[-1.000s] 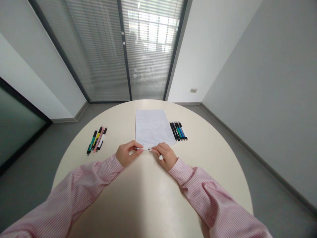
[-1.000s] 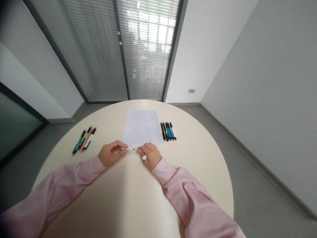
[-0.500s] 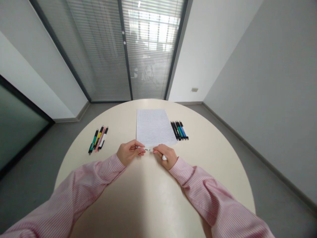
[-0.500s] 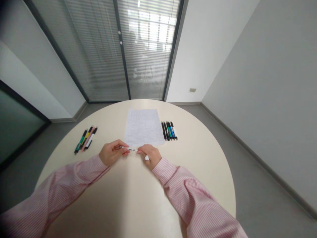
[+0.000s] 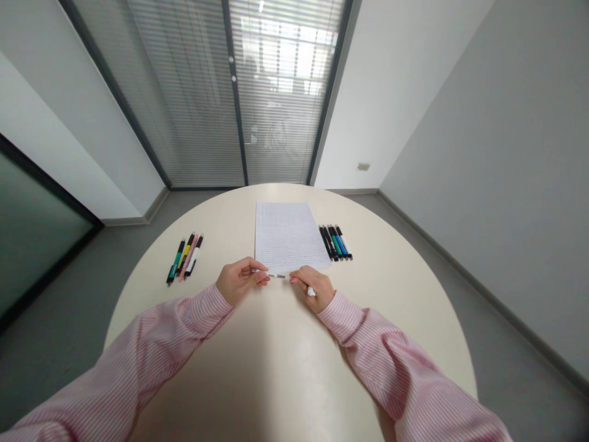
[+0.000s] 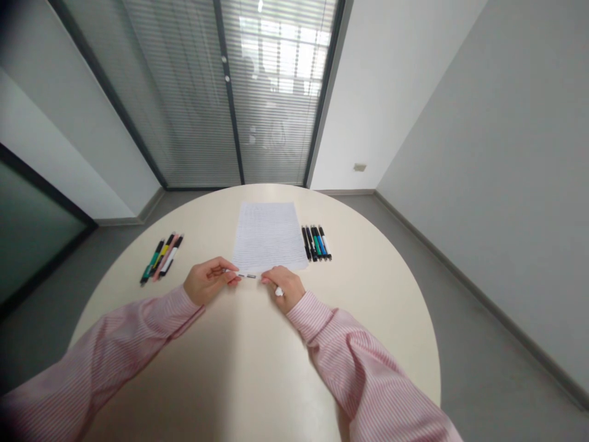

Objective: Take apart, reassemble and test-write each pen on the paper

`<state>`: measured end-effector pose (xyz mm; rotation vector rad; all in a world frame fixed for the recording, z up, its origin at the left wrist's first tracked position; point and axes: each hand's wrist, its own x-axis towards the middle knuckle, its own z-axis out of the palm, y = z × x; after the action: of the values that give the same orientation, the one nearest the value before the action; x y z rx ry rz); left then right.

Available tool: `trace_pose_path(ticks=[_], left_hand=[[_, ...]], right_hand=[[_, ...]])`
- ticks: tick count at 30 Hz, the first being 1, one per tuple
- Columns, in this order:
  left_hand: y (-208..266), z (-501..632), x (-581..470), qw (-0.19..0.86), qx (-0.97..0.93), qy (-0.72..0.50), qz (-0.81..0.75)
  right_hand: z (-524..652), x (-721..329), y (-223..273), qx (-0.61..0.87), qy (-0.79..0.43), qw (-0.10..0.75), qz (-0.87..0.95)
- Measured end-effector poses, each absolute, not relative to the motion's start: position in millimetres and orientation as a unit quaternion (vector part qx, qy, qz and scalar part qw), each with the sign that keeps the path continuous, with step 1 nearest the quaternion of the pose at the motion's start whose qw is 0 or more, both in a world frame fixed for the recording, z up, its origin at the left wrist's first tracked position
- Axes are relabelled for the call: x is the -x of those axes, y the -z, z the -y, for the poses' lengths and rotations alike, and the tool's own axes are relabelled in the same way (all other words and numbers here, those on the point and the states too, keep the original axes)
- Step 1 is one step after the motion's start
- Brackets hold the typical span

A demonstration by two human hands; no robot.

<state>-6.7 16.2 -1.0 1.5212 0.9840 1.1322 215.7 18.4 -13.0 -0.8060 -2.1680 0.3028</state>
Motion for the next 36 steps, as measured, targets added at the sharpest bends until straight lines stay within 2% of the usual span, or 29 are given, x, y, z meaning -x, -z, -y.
trace_pose_path(ticks=[9, 14, 20, 23, 32, 36], left_hand=[[2.7, -26.1, 15.8, 0.446, -0.587, -0.523, -0.428], [4.9, -36.8, 21.1, 0.435, -0.501, -0.598, -0.449], [10.9, -36.2, 10.0, 0.43, -0.586, -0.475, -0.495], [13.4, -35.1, 6.1, 0.387, -0.64, -0.421, -0.513], [21.7, -36.3, 6.2, 0.245, -0.693, -0.412, -0.538], [20.9, -37.5, 6.9, 0.202, -0.713, -0.413, -0.529]], right_hand=[[-19.8, -217.2, 19.1, 0.36, -0.127, 0.398, 0.834], [-18.5, -212.8, 19.0, 0.417, -0.146, 0.44, 0.782], [-15.8, -205.9, 14.2, 0.463, -0.169, 0.451, 0.744], [-14.4, -202.2, 14.2, 0.478, -0.183, 0.434, 0.742], [-16.4, -201.2, 16.3, 0.486, -0.191, 0.411, 0.747], [-12.5, -194.4, 16.0, 0.51, -0.23, 0.404, 0.724]])
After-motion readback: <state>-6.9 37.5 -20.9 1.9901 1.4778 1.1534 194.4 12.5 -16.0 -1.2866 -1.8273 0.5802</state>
